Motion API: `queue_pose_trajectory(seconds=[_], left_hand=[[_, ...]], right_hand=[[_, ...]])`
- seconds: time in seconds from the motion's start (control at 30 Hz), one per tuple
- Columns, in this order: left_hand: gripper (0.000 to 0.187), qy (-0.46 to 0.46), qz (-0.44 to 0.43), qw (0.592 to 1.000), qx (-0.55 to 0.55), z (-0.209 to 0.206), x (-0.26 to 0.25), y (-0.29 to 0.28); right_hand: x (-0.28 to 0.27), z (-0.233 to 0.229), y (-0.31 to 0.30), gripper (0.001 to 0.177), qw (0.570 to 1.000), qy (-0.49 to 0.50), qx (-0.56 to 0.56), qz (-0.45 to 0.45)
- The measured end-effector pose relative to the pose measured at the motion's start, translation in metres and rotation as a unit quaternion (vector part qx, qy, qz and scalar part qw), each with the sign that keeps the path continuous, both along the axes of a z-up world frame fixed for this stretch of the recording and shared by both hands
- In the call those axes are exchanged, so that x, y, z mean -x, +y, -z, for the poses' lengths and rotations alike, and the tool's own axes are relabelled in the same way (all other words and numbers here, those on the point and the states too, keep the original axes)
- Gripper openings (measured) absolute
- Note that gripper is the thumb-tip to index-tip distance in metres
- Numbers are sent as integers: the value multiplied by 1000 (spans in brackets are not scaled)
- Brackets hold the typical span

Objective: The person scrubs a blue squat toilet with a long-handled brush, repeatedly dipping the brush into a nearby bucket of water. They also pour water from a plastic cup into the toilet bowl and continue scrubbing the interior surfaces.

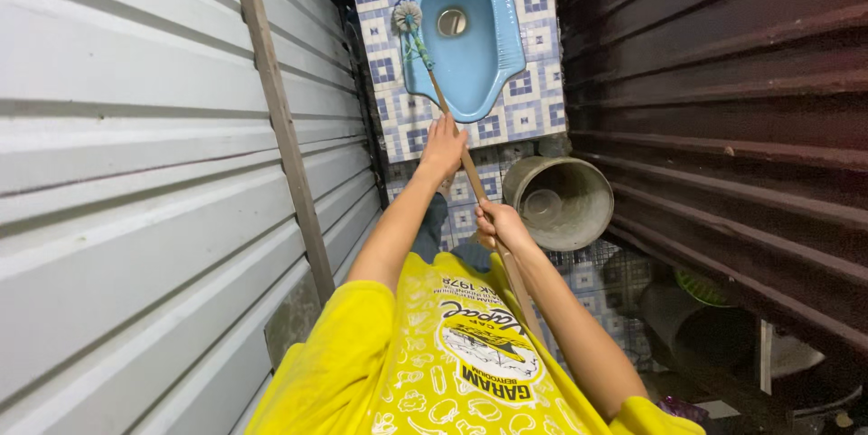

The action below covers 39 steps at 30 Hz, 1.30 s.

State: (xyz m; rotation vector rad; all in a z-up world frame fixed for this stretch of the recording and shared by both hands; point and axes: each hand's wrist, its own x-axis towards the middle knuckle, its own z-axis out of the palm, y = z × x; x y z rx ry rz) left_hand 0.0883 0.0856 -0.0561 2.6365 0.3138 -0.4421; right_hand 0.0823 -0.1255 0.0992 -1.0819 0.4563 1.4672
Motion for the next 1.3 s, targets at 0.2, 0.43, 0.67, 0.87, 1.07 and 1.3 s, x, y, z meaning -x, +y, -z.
queue_pose_trajectory(seconds=[0.2,0.43,0.67,0.87,1.07,1.3], left_hand=[[34,-32,36,999,10,-28,45,-27],[32,-58,-52,995,64,-19,7,8],[34,3,-7,999,38,1,-95,67],[51,5,61,996,64,2,-152,25],[51,18,151,988,29,7,-164,-37],[42,-50,216,975,28,-2,-97,-92]], right_hand=[[34,-35,-32,45,999,29,6,14],[-3,-11,13,35,998,-42,36,-2],[-80,15,67,32,998,-57,21,34],[-106,1,36,32,992,-54,56,98],[-93,-12,-12,31,984,-40,53,168],[-26,-12,-70,33,983,-19,52,173]])
